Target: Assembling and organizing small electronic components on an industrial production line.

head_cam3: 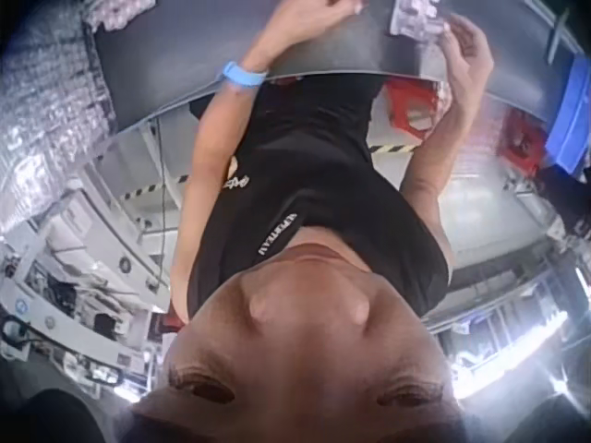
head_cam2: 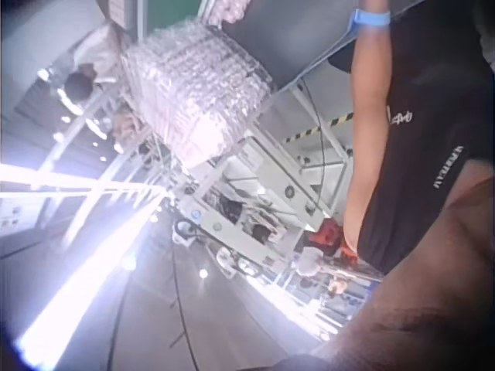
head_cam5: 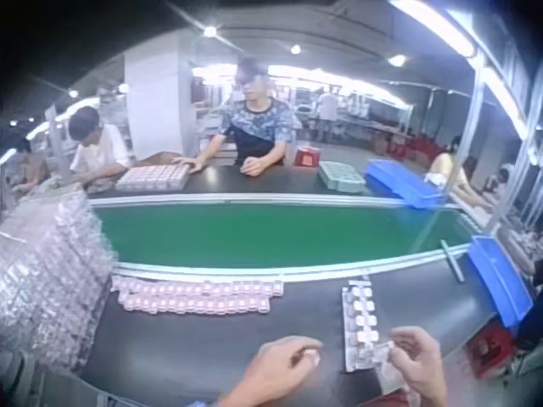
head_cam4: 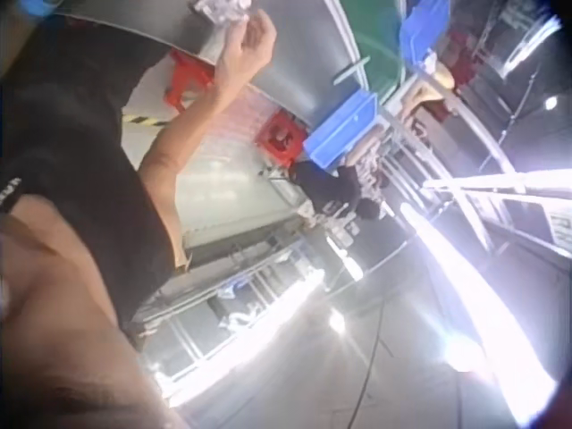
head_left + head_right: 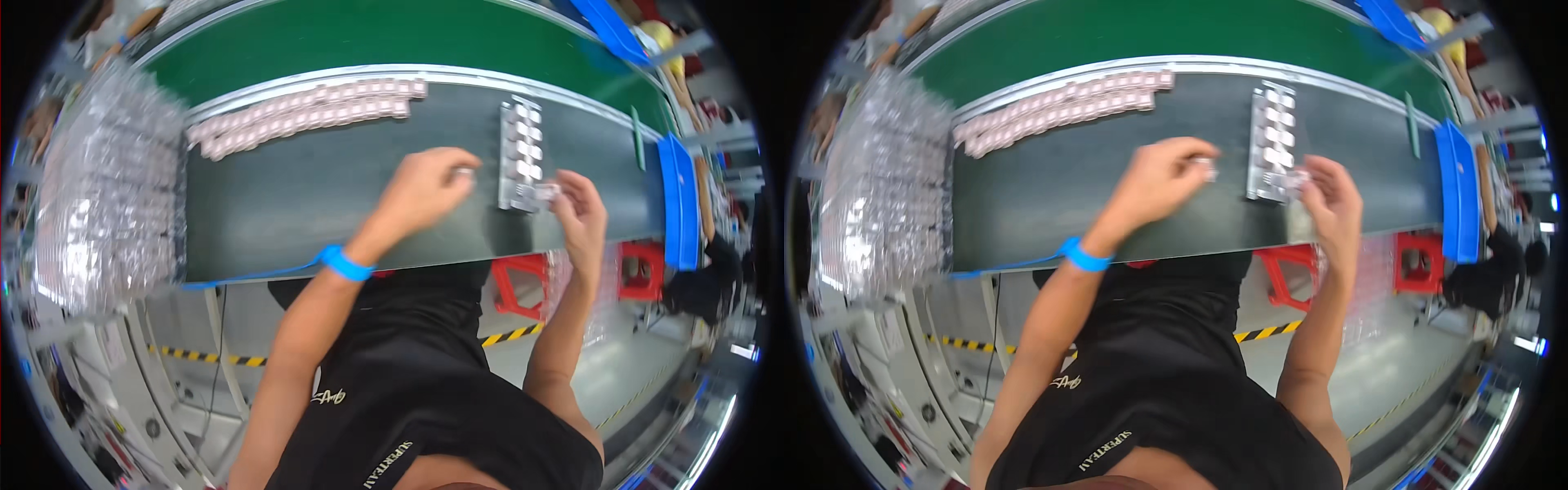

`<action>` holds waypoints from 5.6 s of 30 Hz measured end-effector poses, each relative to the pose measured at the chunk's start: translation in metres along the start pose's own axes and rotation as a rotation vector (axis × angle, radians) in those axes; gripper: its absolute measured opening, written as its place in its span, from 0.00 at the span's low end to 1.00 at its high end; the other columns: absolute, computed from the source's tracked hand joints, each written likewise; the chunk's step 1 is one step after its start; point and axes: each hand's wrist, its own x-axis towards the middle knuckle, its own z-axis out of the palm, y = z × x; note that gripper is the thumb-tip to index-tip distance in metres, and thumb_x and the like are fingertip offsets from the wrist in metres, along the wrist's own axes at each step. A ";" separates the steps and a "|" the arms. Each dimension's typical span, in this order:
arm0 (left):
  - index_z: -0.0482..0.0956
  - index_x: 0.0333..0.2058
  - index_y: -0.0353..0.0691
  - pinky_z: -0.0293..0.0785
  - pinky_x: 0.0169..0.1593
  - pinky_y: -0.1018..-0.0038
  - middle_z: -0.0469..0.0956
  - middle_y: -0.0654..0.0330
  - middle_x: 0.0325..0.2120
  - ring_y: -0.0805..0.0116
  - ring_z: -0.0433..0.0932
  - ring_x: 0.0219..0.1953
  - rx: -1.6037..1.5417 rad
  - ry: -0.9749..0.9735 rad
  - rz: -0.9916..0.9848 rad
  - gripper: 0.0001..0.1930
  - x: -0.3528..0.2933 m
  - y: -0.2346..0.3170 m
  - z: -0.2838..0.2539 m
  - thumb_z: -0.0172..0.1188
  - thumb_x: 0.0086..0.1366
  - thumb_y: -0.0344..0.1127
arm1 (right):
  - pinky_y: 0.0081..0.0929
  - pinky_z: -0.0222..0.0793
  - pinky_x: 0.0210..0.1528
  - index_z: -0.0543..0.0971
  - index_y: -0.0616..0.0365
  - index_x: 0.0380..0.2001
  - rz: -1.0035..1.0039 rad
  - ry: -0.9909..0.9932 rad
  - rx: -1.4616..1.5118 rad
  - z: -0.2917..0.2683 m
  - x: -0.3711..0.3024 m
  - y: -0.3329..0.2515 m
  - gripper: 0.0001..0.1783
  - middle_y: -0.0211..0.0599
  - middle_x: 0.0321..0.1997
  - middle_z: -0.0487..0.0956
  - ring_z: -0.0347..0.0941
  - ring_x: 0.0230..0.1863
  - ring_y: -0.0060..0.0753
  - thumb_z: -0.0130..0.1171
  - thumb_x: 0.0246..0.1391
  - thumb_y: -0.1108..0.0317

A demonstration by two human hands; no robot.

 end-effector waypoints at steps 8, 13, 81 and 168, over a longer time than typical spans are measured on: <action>0.83 0.46 0.34 0.78 0.45 0.67 0.83 0.50 0.41 0.57 0.84 0.39 0.228 -0.032 -0.007 0.14 -0.039 -0.012 -0.049 0.53 0.66 0.22 | 0.43 0.78 0.44 0.82 0.60 0.41 -0.440 -0.163 -0.435 0.126 -0.011 -0.008 0.10 0.45 0.41 0.80 0.80 0.41 0.55 0.59 0.56 0.78; 0.82 0.48 0.33 0.76 0.51 0.60 0.81 0.47 0.45 0.46 0.80 0.47 0.264 0.018 0.089 0.14 -0.046 -0.021 -0.043 0.55 0.64 0.24 | 0.42 0.77 0.43 0.82 0.59 0.42 -0.447 -0.114 -0.517 0.149 -0.003 0.000 0.09 0.43 0.42 0.82 0.79 0.40 0.53 0.61 0.57 0.77; 0.82 0.48 0.35 0.71 0.52 0.60 0.75 0.56 0.41 0.55 0.73 0.46 0.510 0.190 0.295 0.20 -0.056 -0.027 0.003 0.69 0.56 0.32 | 0.30 0.76 0.39 0.82 0.62 0.45 -0.260 -0.205 -0.524 0.065 0.033 -0.030 0.11 0.46 0.35 0.84 0.82 0.33 0.38 0.64 0.61 0.71; 0.83 0.51 0.40 0.75 0.50 0.59 0.81 0.53 0.41 0.50 0.77 0.44 0.586 0.058 0.372 0.18 0.060 0.025 0.033 0.67 0.62 0.33 | 0.26 0.74 0.42 0.83 0.63 0.45 0.057 -0.017 -0.025 -0.002 0.096 0.049 0.19 0.36 0.38 0.84 0.78 0.39 0.25 0.70 0.59 0.59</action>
